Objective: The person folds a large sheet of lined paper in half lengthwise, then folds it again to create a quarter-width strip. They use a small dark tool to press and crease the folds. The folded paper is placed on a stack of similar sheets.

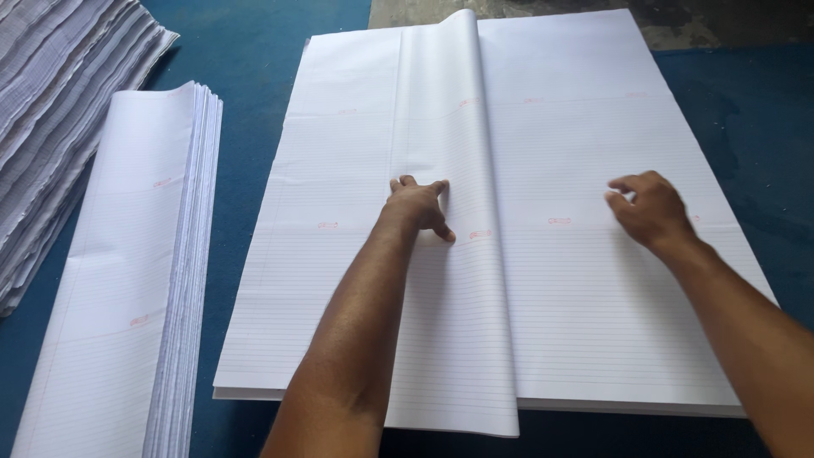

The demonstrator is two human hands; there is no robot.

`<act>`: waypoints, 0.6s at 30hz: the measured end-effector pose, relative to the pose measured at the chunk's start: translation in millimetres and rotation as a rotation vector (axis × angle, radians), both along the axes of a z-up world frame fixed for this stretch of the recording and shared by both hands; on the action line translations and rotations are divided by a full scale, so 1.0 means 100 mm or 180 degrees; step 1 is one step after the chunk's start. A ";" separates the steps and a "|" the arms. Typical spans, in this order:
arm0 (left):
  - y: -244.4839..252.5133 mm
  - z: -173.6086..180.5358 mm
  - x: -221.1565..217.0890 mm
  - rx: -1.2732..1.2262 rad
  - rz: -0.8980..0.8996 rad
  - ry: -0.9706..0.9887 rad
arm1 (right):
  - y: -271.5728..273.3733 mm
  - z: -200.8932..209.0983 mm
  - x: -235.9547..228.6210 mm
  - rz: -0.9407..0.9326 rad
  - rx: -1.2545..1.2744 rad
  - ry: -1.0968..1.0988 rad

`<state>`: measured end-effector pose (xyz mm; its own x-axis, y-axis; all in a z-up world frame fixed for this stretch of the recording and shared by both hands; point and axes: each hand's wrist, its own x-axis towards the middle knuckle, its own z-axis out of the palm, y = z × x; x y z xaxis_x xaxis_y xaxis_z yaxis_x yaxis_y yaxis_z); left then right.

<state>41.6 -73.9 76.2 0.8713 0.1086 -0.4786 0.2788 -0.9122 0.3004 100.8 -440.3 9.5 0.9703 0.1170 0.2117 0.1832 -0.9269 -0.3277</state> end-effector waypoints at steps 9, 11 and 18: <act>0.01 -0.01 -0.02 -0.0040 0.0020 -0.0003 | -1.04 -0.21 -0.05 -0.0659 -0.0198 0.0233; 0.02 -0.01 -0.03 -0.0029 0.0009 -0.0010 | -1.26 -0.35 0.01 -0.0889 -0.0371 0.0282; 0.01 -0.03 -0.02 -0.0052 0.0028 0.0039 | -2.11 -0.69 0.21 -0.0873 -0.1221 0.0486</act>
